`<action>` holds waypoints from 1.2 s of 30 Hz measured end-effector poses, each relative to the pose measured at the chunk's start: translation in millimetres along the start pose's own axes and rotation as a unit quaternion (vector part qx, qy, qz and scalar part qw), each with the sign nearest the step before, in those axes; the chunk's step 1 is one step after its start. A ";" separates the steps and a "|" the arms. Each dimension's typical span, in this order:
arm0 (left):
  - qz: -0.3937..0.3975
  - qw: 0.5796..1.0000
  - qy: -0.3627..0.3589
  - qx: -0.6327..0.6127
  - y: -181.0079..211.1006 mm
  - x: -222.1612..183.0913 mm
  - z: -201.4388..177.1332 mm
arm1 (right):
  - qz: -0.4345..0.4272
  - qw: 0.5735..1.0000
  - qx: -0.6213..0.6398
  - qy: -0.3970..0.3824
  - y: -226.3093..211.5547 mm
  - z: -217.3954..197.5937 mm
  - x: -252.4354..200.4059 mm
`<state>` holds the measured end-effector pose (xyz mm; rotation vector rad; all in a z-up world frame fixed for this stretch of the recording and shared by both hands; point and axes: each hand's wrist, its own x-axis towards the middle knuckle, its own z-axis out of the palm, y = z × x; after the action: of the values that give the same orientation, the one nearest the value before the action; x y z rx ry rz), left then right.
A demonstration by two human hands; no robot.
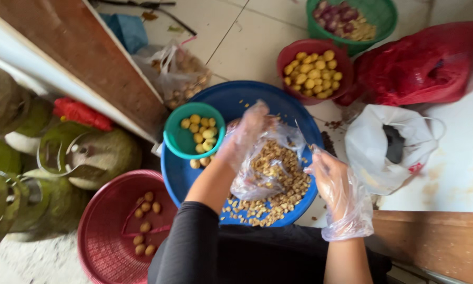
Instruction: The person sits on the floor and uses a small knife to peel the outer skin off small round nuts. They hold each nut in the left hand and scrape the skin with the knife in the right hand, placing peeled nuts into a blue basin and discarding skins into a plastic bag.
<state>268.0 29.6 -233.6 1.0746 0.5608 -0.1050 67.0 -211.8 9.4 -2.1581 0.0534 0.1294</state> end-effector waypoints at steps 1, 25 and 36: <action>0.018 0.999 0.020 0.032 1.1 -5.1 -28.0 | -0.010 1.000 -0.024 -0.001 0.3 2.7 -1.9; 0.503 0.466 -0.145 0.714 46.9 60.3 254.2 | 0.218 0.971 -0.089 -0.034 38.3 10.4 67.2; 0.428 0.385 -0.133 0.807 37.2 65.5 149.9 | 0.123 0.990 -0.059 -0.029 43.2 15.1 69.5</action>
<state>394.3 -68.3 -182.6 3.0937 -0.8471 0.1679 131.1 -222.5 -42.6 -2.2583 0.2844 0.3447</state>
